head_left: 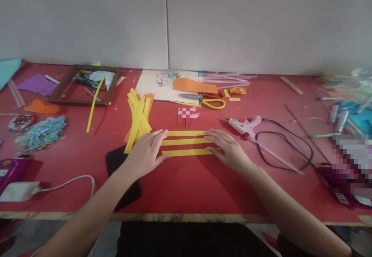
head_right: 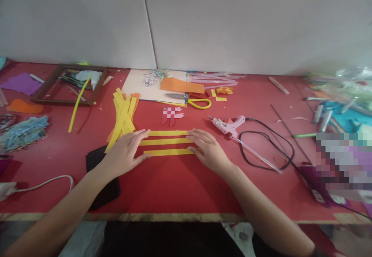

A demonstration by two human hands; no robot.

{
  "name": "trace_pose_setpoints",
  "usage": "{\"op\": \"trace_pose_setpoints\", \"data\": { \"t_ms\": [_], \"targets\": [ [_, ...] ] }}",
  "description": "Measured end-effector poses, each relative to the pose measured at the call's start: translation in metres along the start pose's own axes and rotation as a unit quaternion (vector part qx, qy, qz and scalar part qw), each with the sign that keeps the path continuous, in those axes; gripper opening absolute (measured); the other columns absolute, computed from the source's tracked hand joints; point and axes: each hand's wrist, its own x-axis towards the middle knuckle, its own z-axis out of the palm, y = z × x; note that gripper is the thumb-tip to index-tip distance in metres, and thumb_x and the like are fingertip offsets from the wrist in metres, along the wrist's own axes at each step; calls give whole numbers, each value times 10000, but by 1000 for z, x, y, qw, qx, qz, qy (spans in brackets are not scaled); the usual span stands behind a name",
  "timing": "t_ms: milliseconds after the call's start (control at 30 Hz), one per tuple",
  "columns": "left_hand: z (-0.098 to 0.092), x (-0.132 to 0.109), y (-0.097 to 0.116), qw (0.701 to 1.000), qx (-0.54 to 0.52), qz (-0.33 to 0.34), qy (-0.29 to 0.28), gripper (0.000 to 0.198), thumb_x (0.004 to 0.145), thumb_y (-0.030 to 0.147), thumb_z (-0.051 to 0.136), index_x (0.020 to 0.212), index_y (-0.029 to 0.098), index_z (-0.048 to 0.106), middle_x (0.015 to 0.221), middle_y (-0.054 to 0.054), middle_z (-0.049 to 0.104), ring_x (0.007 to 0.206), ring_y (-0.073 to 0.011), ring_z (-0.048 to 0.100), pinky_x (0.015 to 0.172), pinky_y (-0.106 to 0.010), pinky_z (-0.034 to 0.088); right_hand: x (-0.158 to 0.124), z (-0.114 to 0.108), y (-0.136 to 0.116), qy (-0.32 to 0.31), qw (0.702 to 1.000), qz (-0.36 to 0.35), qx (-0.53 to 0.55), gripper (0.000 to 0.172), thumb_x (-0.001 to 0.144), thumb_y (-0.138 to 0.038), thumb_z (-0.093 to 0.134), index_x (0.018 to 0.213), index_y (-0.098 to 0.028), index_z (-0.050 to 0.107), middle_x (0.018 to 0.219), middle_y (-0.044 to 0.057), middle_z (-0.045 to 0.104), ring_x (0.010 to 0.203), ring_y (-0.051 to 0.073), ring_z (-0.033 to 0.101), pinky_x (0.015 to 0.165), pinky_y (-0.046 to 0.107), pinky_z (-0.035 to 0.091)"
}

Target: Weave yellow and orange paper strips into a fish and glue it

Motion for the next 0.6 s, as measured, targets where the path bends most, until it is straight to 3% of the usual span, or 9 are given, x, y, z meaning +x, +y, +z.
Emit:
{"op": "trace_pose_setpoints", "data": {
  "t_ms": [233,433,500,600],
  "targets": [
    [9,-6,1,1000,-15,-8,-17,516,939,445,552,1322,117,445,1383,-207,568,1278,-322,549,1030,-486,476,2,1,6,-38,999,14,-5,414,927,-328,592,1320,-209,546,1344,117,628,1314,303,524,1050,540,479],
    [7,-5,4,999,-29,-1,-26,526,948,404,546,1365,120,395,1425,-197,529,1310,-301,518,1055,-469,464,-1,-1,4,-6,1000,7,-18,409,918,-301,602,1312,-206,546,1379,135,589,1312,310,510,1063,551,455],
    [6,-5,4,999,-37,3,-18,543,952,406,538,1390,133,371,1433,-185,523,1323,-289,505,1067,-464,455,-2,-4,2,21,999,1,-24,329,911,-268,608,1233,-199,603,1316,138,625,1253,312,546,1030,544,475],
    [2,-7,6,999,-25,-14,17,474,952,397,536,1333,135,428,1314,-174,611,1235,-304,569,1013,-474,492,-5,-9,-1,60,998,-11,-20,168,896,-201,619,1053,-202,677,1047,108,709,990,262,640,872,471,545]
  ]
}}
